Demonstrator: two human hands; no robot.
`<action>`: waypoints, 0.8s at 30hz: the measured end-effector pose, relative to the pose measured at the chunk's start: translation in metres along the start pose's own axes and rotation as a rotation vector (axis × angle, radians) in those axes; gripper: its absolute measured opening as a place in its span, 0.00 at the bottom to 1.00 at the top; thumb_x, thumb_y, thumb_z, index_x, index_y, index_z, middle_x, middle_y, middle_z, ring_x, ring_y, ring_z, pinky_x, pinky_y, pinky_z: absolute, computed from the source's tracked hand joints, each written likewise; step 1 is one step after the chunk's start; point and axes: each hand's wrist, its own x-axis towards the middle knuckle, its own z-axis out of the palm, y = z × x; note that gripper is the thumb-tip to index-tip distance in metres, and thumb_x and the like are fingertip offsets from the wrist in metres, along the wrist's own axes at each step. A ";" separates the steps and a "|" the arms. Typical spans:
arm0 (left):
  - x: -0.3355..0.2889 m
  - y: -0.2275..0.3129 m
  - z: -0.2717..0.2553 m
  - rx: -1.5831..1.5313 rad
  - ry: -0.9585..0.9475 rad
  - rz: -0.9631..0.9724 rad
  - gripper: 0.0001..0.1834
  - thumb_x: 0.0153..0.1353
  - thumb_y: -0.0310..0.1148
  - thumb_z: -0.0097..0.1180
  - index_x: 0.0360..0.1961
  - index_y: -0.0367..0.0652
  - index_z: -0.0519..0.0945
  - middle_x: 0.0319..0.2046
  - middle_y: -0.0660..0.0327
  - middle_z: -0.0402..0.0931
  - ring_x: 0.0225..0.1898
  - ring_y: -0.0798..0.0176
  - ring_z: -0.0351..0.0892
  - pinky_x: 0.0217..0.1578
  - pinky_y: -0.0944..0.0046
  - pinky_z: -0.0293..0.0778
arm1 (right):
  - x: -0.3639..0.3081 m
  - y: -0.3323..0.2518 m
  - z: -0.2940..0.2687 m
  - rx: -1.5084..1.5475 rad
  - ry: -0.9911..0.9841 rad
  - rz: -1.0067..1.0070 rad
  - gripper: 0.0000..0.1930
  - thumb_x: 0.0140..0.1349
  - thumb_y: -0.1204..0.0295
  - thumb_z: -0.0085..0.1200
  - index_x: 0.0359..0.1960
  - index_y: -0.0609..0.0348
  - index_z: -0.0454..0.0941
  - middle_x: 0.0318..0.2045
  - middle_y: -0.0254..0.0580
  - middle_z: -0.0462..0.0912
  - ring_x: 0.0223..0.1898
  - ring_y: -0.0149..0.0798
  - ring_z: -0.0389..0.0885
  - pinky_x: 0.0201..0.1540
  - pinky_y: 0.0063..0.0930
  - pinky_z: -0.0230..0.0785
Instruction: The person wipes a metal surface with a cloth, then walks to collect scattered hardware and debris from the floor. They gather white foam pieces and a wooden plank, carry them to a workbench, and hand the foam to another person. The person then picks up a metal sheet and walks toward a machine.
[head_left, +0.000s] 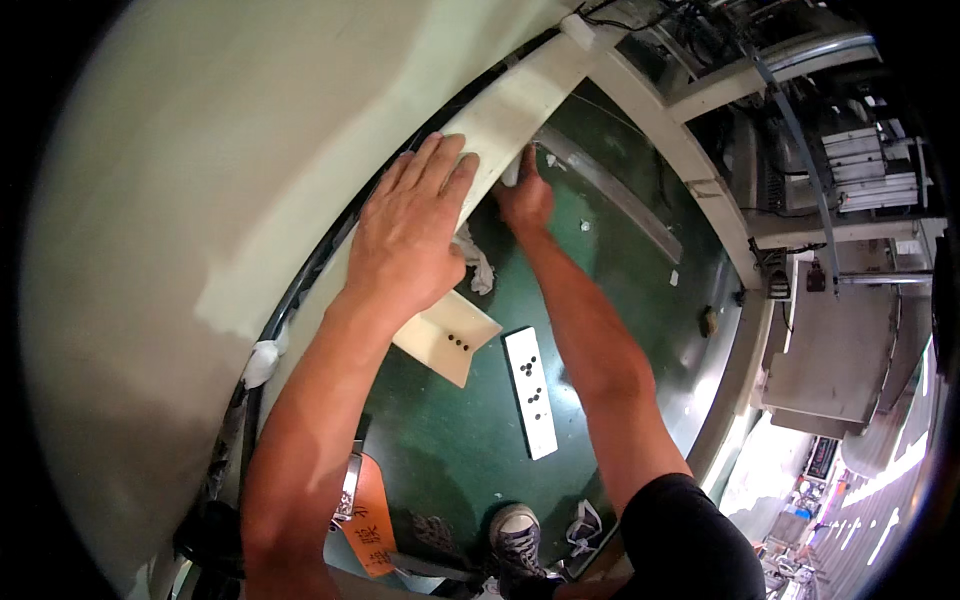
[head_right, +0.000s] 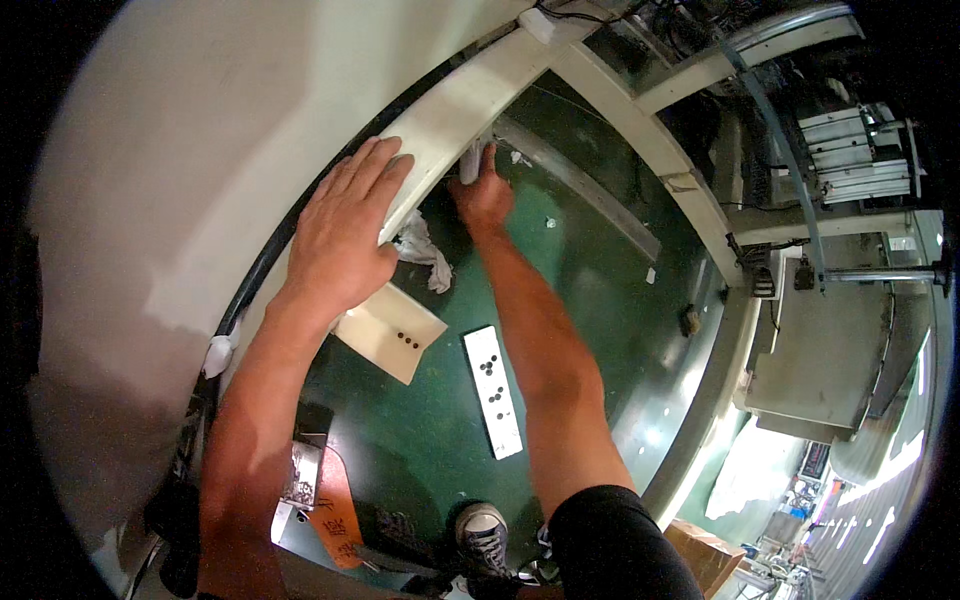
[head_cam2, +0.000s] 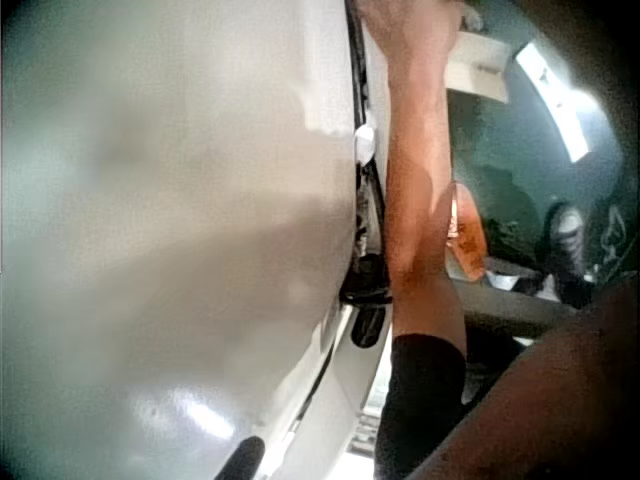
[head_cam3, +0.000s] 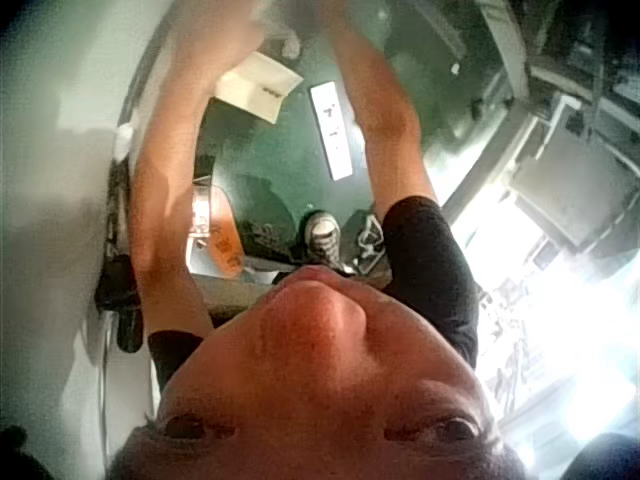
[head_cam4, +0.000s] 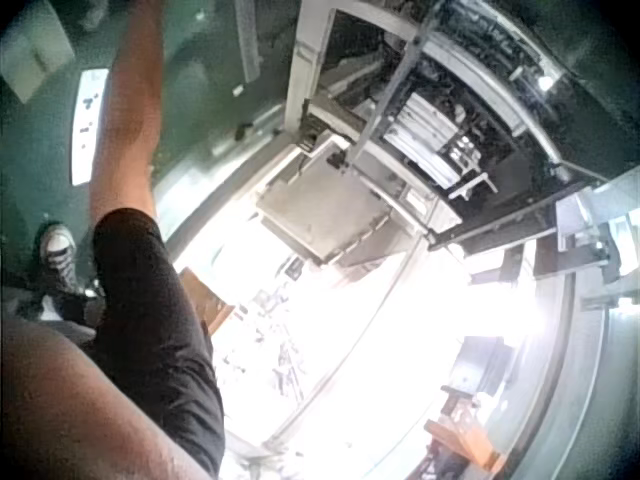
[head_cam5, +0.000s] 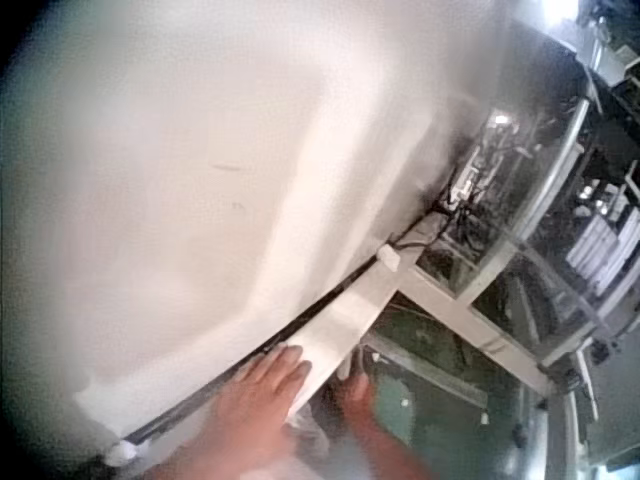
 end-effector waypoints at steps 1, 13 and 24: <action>0.000 -0.002 -0.001 0.008 0.001 -0.004 0.37 0.39 0.17 0.54 0.58 0.38 0.68 0.64 0.55 0.60 0.66 0.53 0.56 0.66 0.56 0.54 | -0.007 0.008 -0.004 -0.031 0.021 -0.064 0.47 0.46 0.54 0.62 0.68 0.48 0.54 0.36 0.56 0.83 0.40 0.56 0.81 0.42 0.44 0.74; -0.003 -0.005 -0.003 0.074 -0.007 -0.011 0.38 0.39 0.17 0.55 0.59 0.39 0.67 0.63 0.56 0.60 0.66 0.54 0.57 0.66 0.56 0.54 | -0.103 0.047 -0.059 0.377 0.077 0.296 0.42 0.47 0.58 0.59 0.67 0.50 0.59 0.37 0.57 0.83 0.38 0.51 0.83 0.43 0.41 0.72; -0.001 -0.001 -0.002 0.054 -0.015 -0.024 0.39 0.39 0.18 0.54 0.59 0.41 0.67 0.65 0.57 0.59 0.67 0.55 0.55 0.66 0.56 0.53 | -0.092 0.007 -0.042 -0.062 -0.124 -0.166 0.49 0.46 0.60 0.61 0.71 0.45 0.46 0.42 0.58 0.79 0.39 0.55 0.81 0.43 0.44 0.74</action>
